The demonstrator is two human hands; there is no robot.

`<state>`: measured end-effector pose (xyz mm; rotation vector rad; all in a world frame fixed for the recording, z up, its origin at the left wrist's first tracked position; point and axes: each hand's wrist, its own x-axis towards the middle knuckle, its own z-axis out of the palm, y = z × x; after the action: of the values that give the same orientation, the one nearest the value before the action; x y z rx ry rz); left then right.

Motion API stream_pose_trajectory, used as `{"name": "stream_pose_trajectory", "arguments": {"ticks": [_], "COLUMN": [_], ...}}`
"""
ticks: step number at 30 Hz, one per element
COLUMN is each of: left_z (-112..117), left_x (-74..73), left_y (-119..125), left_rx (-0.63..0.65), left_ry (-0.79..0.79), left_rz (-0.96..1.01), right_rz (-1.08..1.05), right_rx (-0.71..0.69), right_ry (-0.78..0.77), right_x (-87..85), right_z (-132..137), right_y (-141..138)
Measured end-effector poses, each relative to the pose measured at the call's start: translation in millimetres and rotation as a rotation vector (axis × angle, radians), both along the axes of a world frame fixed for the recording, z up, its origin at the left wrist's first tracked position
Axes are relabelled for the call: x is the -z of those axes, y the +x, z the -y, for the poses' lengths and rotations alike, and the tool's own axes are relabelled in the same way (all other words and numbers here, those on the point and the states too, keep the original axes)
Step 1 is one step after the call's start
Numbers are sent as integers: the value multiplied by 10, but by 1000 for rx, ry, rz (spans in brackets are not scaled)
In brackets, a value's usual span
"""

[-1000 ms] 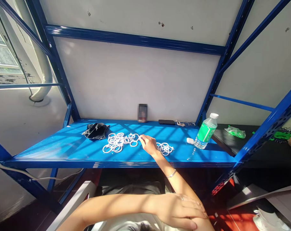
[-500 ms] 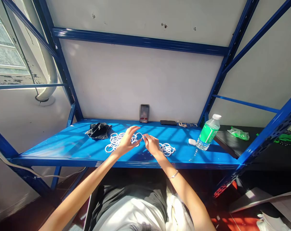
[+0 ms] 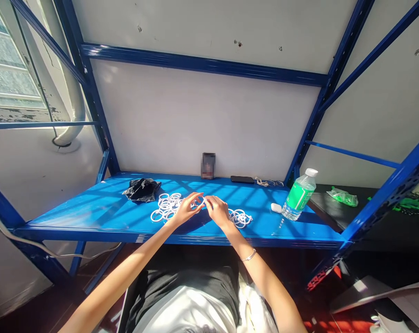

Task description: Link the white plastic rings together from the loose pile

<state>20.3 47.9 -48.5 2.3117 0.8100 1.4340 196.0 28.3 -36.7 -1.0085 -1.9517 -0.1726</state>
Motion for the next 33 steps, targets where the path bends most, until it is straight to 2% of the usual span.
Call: {"name": "stream_pose_trajectory", "arguments": {"ticks": [5,9,18,28,33], "left_z": [15,29,89,57,52], "left_x": [-2,-7,-29,11,19], "left_y": [3,-4,19,0,-3], "left_rx": [12,3,-108,-4,36], "left_ry": [7,78,171,92,105], "left_rz": [54,44,-70,-53,-33], "right_rz": [-15,-49,-67,-113,-132], "right_rx": [0,-25,-125,-239,-282], "right_ry": [50,97,178,104,102], "right_x": [4,-6,-19,-26,-37], "right_z": [-9,-6,20,36,43], "right_y": [-6,-11,-21,-49,-73]}}
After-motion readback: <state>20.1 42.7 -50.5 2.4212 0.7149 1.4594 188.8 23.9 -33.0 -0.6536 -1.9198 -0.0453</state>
